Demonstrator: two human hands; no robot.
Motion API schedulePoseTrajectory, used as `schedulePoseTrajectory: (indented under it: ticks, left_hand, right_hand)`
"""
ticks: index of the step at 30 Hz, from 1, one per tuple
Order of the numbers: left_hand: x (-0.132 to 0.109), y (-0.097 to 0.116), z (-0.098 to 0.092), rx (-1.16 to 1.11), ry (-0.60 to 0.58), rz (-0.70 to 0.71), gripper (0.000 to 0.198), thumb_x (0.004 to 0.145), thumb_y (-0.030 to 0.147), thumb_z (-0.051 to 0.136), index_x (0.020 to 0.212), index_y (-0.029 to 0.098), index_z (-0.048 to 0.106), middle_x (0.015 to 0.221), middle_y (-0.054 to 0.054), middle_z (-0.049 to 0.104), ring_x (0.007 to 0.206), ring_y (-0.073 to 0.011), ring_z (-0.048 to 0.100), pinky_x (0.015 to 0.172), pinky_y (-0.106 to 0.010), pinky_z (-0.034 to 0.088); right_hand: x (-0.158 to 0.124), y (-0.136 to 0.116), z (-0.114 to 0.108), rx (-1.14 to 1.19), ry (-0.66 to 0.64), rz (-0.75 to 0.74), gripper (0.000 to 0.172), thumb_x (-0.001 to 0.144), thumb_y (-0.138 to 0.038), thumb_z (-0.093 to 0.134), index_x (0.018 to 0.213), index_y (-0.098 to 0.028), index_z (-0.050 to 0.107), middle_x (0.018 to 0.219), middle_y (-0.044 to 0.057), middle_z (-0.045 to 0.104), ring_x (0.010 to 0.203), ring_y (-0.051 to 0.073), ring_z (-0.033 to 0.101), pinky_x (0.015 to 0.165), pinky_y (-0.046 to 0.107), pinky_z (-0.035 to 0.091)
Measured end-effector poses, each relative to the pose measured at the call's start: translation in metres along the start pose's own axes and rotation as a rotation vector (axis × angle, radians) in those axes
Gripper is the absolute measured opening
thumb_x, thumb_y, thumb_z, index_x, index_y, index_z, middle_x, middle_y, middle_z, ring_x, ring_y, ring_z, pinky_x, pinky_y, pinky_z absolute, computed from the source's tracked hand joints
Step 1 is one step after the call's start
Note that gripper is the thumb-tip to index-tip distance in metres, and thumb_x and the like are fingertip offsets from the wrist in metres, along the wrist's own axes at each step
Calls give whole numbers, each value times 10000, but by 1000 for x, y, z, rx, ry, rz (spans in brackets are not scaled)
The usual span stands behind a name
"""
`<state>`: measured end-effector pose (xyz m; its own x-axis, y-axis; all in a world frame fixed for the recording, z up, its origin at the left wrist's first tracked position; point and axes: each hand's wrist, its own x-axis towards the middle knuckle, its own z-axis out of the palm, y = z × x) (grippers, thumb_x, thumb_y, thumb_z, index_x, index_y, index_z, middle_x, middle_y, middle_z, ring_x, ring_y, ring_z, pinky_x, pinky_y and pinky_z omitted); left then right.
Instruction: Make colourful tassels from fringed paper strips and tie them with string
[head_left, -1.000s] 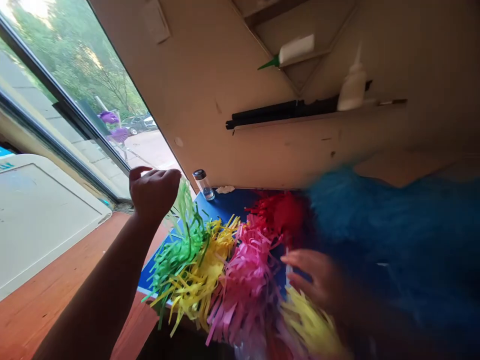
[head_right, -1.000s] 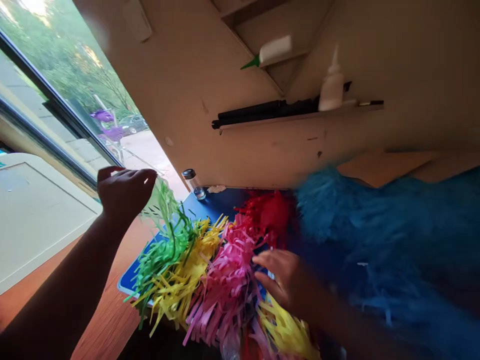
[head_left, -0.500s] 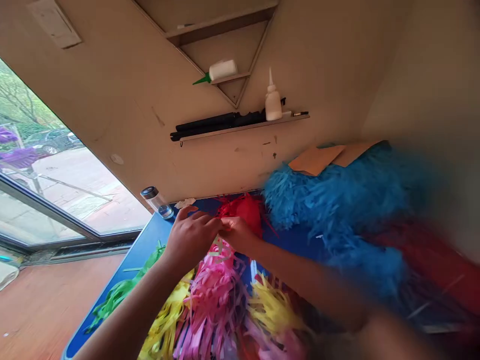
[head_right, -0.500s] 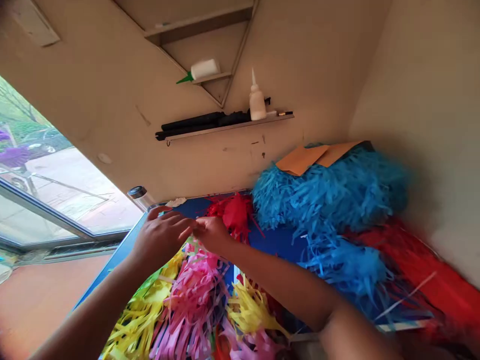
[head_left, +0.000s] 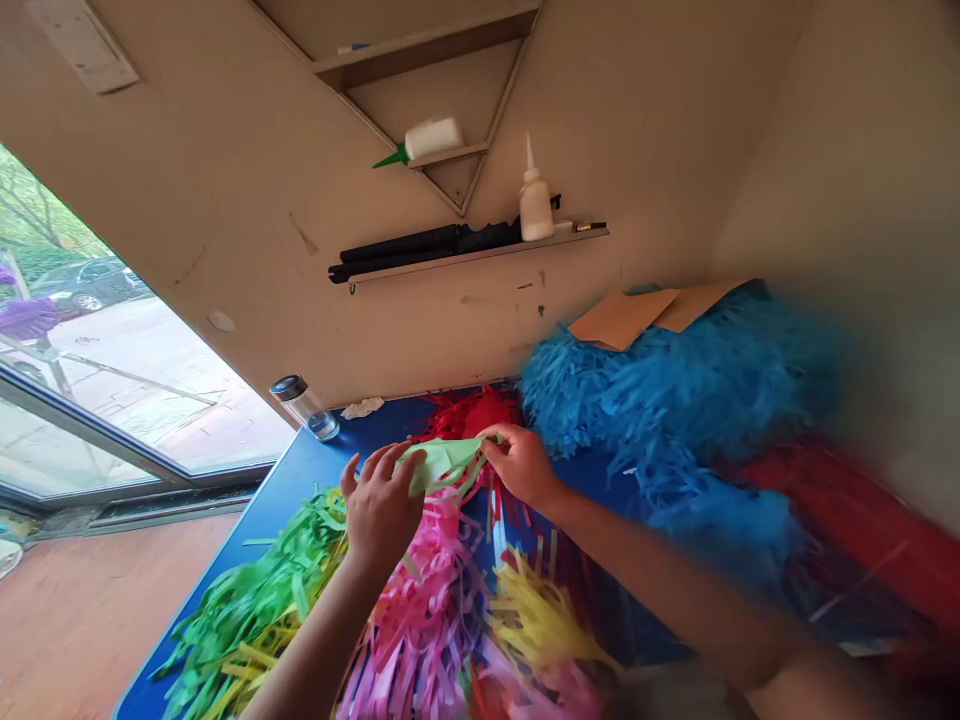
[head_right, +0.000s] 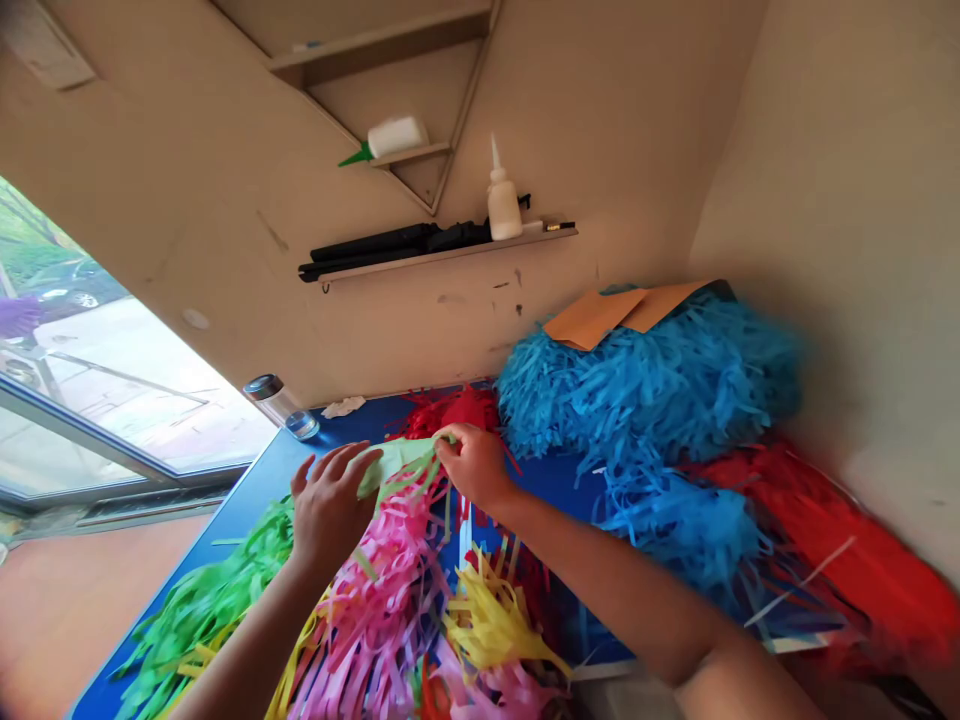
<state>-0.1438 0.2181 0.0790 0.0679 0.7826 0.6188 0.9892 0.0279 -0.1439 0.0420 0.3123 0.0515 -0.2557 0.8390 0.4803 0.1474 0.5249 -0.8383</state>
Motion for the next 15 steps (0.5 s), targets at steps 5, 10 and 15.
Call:
schedulePoseTrajectory:
  ticks: [5,10,15]
  left_hand:
    - [27,15,7,-131,-168,68,349,830,167,501,1099,252,707,1057,-73,763,995,-264,696,1056,-542,334]
    - [60,50,-1,-158,-393,187,341,814,148,473,978,258,751,870,-73,788,807,-254,731,930,-488,451]
    - [61,70,-13,-164,-409,247,337,780,134,484,925,252,764,851,-81,787,797,-269,733,918,-491,463]
  right_hand:
    - [-4,9,-52,-305,49,-93,159,866,-188,549,889,-201,706,880,51,731,847,200,669,827,317,496]
    - [-37,-12,-74,-538,178,-333,373,810,-119,550,1171,-155,639,1175,141,665,1109,262,604,999,442,463]
    - [-52,1,-32,-815,-16,-543,262,877,-135,489,732,-186,702,629,-7,697,618,113,678,627,178,577]
